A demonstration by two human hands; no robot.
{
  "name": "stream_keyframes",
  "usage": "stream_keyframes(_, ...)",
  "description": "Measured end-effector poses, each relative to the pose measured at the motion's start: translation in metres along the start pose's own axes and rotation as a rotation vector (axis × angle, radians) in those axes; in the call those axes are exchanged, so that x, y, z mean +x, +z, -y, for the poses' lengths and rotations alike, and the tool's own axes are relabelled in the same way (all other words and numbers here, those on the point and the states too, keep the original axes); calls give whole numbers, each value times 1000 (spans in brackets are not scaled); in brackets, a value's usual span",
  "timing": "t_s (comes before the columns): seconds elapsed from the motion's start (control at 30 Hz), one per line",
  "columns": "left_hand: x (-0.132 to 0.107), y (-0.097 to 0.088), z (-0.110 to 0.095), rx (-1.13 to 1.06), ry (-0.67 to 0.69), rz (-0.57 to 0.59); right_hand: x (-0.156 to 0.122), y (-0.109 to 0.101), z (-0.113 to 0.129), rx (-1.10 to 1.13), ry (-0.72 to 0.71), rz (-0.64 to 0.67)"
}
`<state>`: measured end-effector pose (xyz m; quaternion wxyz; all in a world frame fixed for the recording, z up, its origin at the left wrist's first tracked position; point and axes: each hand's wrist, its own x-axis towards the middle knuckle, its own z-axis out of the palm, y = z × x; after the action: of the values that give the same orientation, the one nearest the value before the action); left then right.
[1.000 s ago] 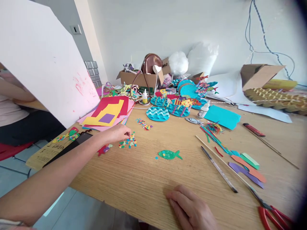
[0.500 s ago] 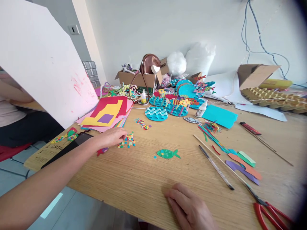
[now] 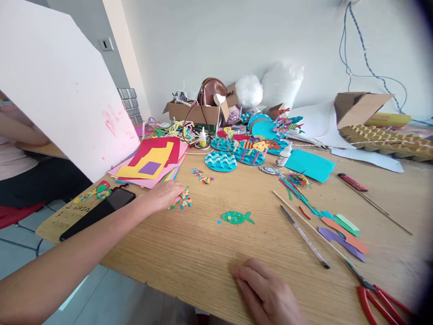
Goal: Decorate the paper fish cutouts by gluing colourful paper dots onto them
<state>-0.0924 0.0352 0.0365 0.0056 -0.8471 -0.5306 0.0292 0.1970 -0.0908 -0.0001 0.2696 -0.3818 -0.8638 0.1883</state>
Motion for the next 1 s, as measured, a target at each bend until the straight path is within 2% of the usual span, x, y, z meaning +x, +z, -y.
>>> stream_keyframes(0.2,-2,3,-1,-43,-46,-21,0,-1,1,16,7,16)
stream_keyframes(0.4,-1,-3,13,-196,-111,-30,-1,0,1,5,22,60)
stream_keyframes(0.47,-2,-5,17,-354,-198,-26,-2,0,0,2,22,61)
stream_keyframes(0.57,-5,-8,18,-716,-307,14,-2,0,0,4,30,56)
stream_keyframes(0.67,-12,-11,15,-1006,-327,47,0,-5,3,30,39,93)
stream_keyframes(0.73,-15,-12,12,-1117,-331,55,3,-13,7,77,49,140)
stream_keyframes(0.87,-20,-16,6,-1216,-351,54,21,-37,22,156,88,190)
stream_keyframes(1.0,-20,-15,3,-1227,-346,62,64,-52,36,132,153,241)
